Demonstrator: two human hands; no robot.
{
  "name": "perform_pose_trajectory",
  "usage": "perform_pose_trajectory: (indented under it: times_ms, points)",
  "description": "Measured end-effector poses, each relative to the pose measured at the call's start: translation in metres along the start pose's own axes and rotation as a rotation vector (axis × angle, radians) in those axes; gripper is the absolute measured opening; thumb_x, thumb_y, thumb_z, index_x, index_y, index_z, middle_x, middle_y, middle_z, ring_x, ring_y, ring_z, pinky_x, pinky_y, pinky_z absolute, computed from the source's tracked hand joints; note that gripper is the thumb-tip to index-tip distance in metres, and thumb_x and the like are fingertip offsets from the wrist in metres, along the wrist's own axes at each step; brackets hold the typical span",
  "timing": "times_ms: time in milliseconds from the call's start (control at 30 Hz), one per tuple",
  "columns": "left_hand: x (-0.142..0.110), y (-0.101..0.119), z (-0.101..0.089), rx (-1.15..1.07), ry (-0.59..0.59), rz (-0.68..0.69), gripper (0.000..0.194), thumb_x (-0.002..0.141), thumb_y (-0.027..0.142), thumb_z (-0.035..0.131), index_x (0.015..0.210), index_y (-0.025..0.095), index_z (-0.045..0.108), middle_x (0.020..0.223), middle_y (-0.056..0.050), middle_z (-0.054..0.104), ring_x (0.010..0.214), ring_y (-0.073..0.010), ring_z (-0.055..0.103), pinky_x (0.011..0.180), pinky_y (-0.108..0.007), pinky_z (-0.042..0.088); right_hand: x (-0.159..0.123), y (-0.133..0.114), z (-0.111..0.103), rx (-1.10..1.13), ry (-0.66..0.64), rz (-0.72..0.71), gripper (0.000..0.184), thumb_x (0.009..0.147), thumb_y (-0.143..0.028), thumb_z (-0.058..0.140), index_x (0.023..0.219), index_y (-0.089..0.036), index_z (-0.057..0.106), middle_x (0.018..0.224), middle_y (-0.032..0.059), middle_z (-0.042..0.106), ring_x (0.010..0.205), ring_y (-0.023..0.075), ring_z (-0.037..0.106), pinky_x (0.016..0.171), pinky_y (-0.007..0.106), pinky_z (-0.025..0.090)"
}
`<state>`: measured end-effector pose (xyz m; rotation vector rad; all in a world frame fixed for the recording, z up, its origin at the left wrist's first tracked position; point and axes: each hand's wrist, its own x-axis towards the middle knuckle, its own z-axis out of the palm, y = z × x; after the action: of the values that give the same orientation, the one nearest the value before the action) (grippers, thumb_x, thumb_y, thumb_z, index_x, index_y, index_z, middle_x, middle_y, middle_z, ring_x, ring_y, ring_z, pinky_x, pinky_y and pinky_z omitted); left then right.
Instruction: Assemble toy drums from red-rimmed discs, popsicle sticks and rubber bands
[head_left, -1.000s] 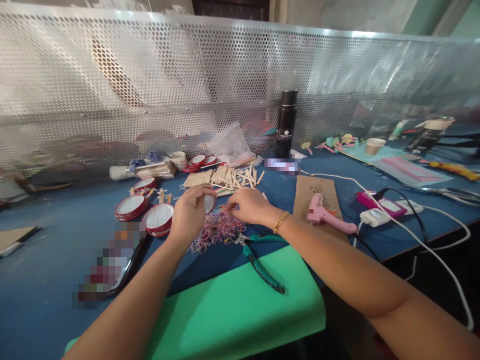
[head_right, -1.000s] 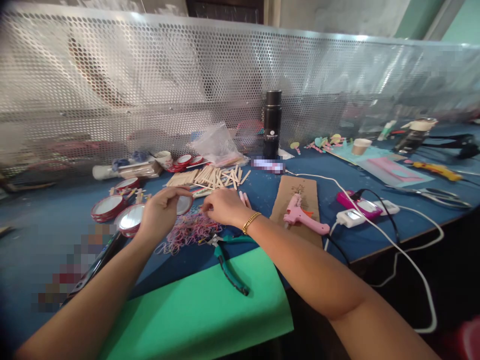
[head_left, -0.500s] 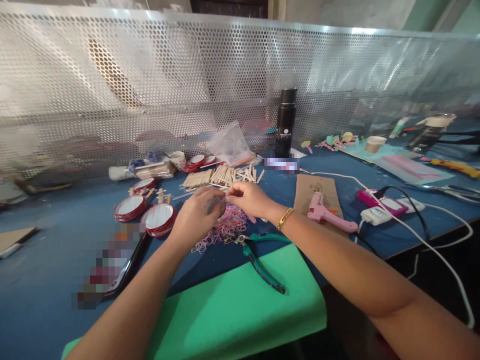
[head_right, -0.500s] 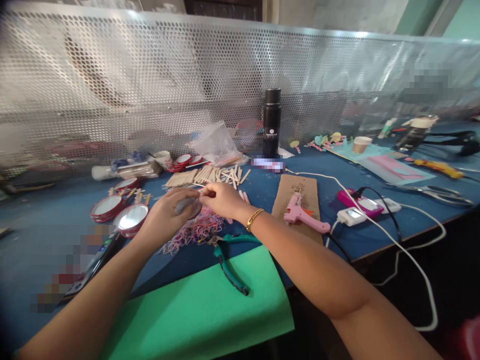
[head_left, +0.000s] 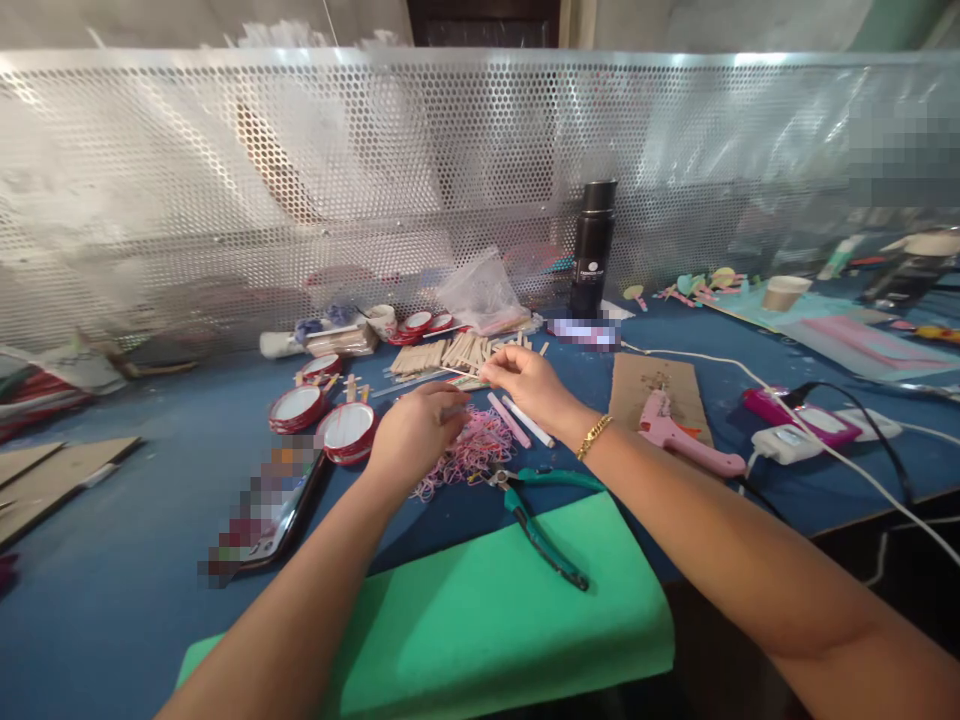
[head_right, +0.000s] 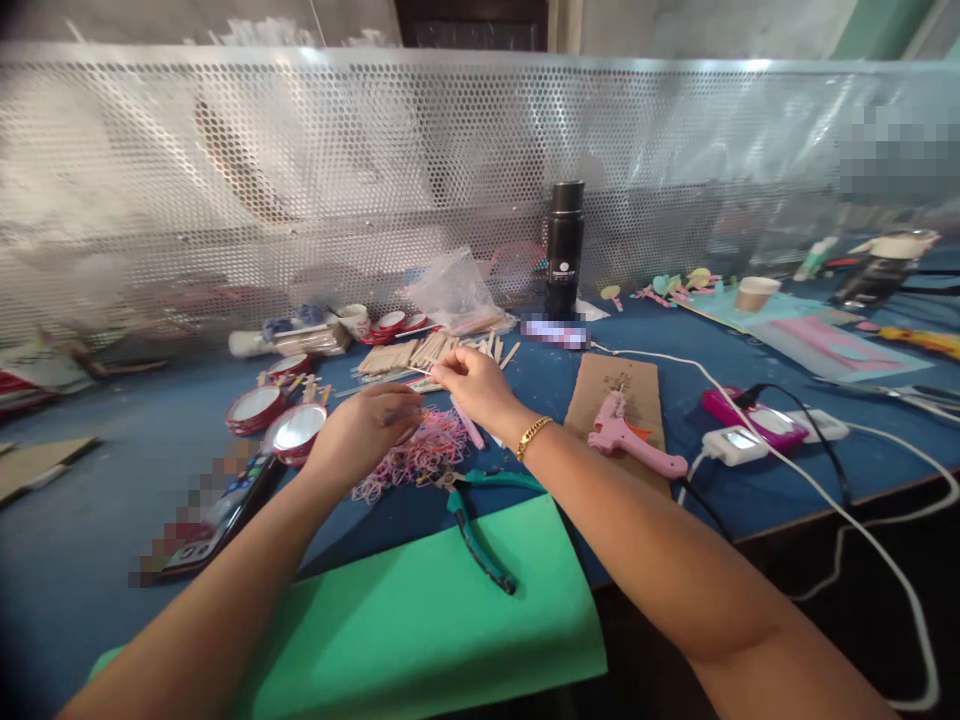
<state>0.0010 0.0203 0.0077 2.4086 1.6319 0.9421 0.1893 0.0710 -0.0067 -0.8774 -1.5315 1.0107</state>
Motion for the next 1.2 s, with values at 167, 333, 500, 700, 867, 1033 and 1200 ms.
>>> perform_pose_trajectory:
  times_ms: [167, 333, 500, 700, 867, 1033, 1200]
  points:
    - [-0.002, 0.005, 0.001, 0.055, -0.050, 0.001, 0.027, 0.094, 0.040, 0.061, 0.096, 0.026, 0.083, 0.112, -0.010, 0.080, 0.098, -0.0290, 0.075, 0.088, -0.039, 0.058, -0.005, -0.001, -0.003, -0.284, -0.018, -0.137, 0.011, 0.087, -0.022, 0.066, 0.077, -0.020, 0.064, 0.078, 0.0003, 0.071, 0.074, 0.0161, 0.064, 0.072, 0.028, 0.047]
    - [-0.002, 0.006, -0.002, 0.075, -0.006, -0.060, 0.035, 0.095, 0.028, 0.049, 0.107, 0.021, 0.081, 0.115, -0.011, 0.080, 0.104, -0.0305, 0.074, 0.090, -0.040, 0.056, -0.009, -0.004, -0.002, -0.437, -0.048, -0.202, 0.013, 0.090, -0.019, 0.066, 0.077, -0.020, 0.065, 0.076, 0.0005, 0.072, 0.072, 0.0159, 0.065, 0.069, 0.027, 0.045]
    - [-0.002, 0.000, 0.000, -0.025, 0.098, -0.077, 0.034, 0.088, 0.020, 0.047, 0.098, 0.020, 0.080, 0.112, -0.010, 0.079, 0.108, -0.0296, 0.071, 0.098, -0.041, 0.054, -0.009, 0.000, -0.001, -0.446, -0.068, -0.176, 0.012, 0.090, -0.020, 0.067, 0.078, -0.021, 0.066, 0.077, 0.0004, 0.073, 0.073, 0.0163, 0.066, 0.070, 0.027, 0.047]
    - [-0.001, 0.006, 0.000, -0.093, 0.119, -0.073, 0.027, 0.090, 0.041, 0.058, 0.095, 0.021, 0.076, 0.109, -0.010, 0.078, 0.107, -0.0301, 0.069, 0.098, -0.044, 0.052, -0.011, -0.001, 0.002, -0.440, -0.073, -0.165, 0.013, 0.089, -0.021, 0.070, 0.077, -0.020, 0.066, 0.075, 0.0001, 0.071, 0.072, 0.0160, 0.064, 0.069, 0.027, 0.045]
    - [0.000, 0.008, 0.002, -0.125, 0.104, -0.033, 0.018, 0.087, 0.032, 0.059, 0.081, 0.023, 0.073, 0.103, -0.009, 0.078, 0.104, -0.0287, 0.070, 0.095, -0.042, 0.052, -0.015, -0.006, 0.009, -0.404, -0.090, -0.154, 0.013, 0.085, -0.016, 0.071, 0.073, -0.020, 0.065, 0.076, 0.0001, 0.070, 0.076, 0.0166, 0.062, 0.074, 0.029, 0.045]
    - [0.001, 0.006, -0.001, -0.049, 0.146, -0.089, 0.017, 0.087, 0.029, 0.058, 0.080, 0.023, 0.073, 0.097, -0.008, 0.079, 0.095, -0.0286, 0.070, 0.087, -0.040, 0.051, -0.016, -0.022, 0.006, 0.077, -0.284, 0.023, 0.011, 0.081, -0.022, 0.065, 0.070, -0.021, 0.061, 0.071, -0.0014, 0.061, 0.074, 0.0163, 0.057, 0.075, 0.030, 0.047]
    - [0.002, 0.005, -0.005, -0.067, 0.244, -0.114, 0.015, 0.085, 0.025, 0.059, 0.083, 0.023, 0.073, 0.093, -0.008, 0.078, 0.091, -0.0283, 0.068, 0.080, -0.039, 0.050, -0.020, -0.041, -0.003, 0.513, -0.493, -0.062, 0.009, 0.084, -0.029, 0.067, 0.081, -0.020, 0.068, 0.085, 0.0031, 0.068, 0.089, 0.0189, 0.064, 0.092, 0.037, 0.050]
